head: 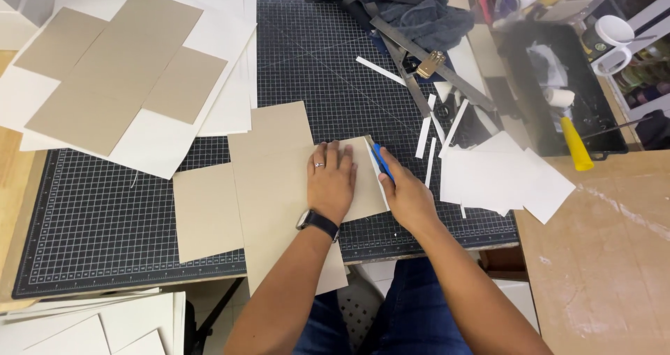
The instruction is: Cutting a cardboard box template using a utility knife on a cutting mat
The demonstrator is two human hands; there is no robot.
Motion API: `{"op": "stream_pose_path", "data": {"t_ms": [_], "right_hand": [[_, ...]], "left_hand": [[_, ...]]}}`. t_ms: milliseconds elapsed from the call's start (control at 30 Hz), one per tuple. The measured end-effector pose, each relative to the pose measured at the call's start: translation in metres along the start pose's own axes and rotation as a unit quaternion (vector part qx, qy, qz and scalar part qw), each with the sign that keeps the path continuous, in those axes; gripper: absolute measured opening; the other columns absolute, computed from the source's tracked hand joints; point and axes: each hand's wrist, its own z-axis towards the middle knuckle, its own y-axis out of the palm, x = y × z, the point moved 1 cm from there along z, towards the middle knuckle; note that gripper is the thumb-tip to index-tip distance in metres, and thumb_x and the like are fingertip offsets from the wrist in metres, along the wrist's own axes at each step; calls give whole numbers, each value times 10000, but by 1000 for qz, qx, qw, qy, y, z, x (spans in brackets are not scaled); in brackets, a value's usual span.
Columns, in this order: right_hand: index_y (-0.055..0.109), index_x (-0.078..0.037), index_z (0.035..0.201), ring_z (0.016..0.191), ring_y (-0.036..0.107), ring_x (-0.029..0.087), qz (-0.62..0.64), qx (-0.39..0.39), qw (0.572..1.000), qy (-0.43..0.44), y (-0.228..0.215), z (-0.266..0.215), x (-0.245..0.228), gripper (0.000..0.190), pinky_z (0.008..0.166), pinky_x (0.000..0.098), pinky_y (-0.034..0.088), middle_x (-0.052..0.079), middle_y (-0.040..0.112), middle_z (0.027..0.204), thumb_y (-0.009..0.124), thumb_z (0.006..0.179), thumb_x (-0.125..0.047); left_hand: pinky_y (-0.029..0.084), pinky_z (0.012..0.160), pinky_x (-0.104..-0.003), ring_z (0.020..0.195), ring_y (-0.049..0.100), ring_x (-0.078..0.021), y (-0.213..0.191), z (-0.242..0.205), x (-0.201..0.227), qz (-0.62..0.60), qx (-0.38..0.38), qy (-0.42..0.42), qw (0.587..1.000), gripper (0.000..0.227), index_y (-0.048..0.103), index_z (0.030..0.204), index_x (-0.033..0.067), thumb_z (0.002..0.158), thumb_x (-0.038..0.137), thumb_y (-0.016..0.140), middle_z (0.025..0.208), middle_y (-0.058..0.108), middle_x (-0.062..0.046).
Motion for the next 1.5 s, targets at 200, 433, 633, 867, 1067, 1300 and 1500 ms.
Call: {"op": "stream_pose_path", "data": {"t_ms": [200,433,633,867,1067,1300,1500], "right_hand": [[390,-208,1599,1151,681,458,3,-19,1000,-9,-3,-2,1,530,871,548,594,270,640,1358,424,1079,-301],[311,-198,1603,1101,706,457,-62,-61,996,-12,3,8,7,524,836,540,599,296,662,1282,378,1088,-273],[336,-151,1543,1055,711,493,-38,-79,996,-27,0,2,9,470,809,553,593,336,670,1238,382,1088,-256],[320,-148,1521,1034,713,514,-25,-100,994,-31,-14,-22,-3,454,785,569,598,358,655,1249,380,1081,-247],[313,-142,1515,996,718,535,-25,-111,993,-28,-13,-41,6,450,751,585,596,383,656,1217,380,1079,-231],[294,-146,1538,971,720,553,-17,-123,992,-12,-6,-66,20,478,724,603,600,400,641,1225,377,1076,-234],[313,-131,1517,1002,696,591,-3,-133,991,-8,-25,-89,-2,472,727,648,598,414,608,1278,404,1061,-215]], "left_hand": [[288,1168,-512,1435,377,-370,4,0,0,-3,4,-4,1000,405,613,1400,178,1040,348,542,1460,492,-129],[279,1183,-556,1425,399,-423,-3,-12,29,-9,18,-12,1000,426,615,1400,134,1028,335,567,1447,518,-188],[220,1223,-554,1464,347,-419,0,-21,36,-13,6,-12,1000,463,570,1437,122,1034,346,528,1485,489,-177],[198,1233,-555,1478,319,-420,8,-19,34,1,2,-10,1000,472,550,1448,123,1036,351,515,1500,472,-173],[186,1237,-565,1486,301,-423,3,-20,35,2,-13,-11,1000,476,529,1464,118,1047,346,498,1519,451,-177],[141,1245,-566,1500,262,-411,1,-18,34,-2,-45,-16,999,476,501,1482,131,1062,352,465,1534,420,-166],[104,1247,-579,1510,239,-405,0,-18,35,7,-63,-21,998,477,485,1490,142,1068,361,456,1546,406,-158]]}}
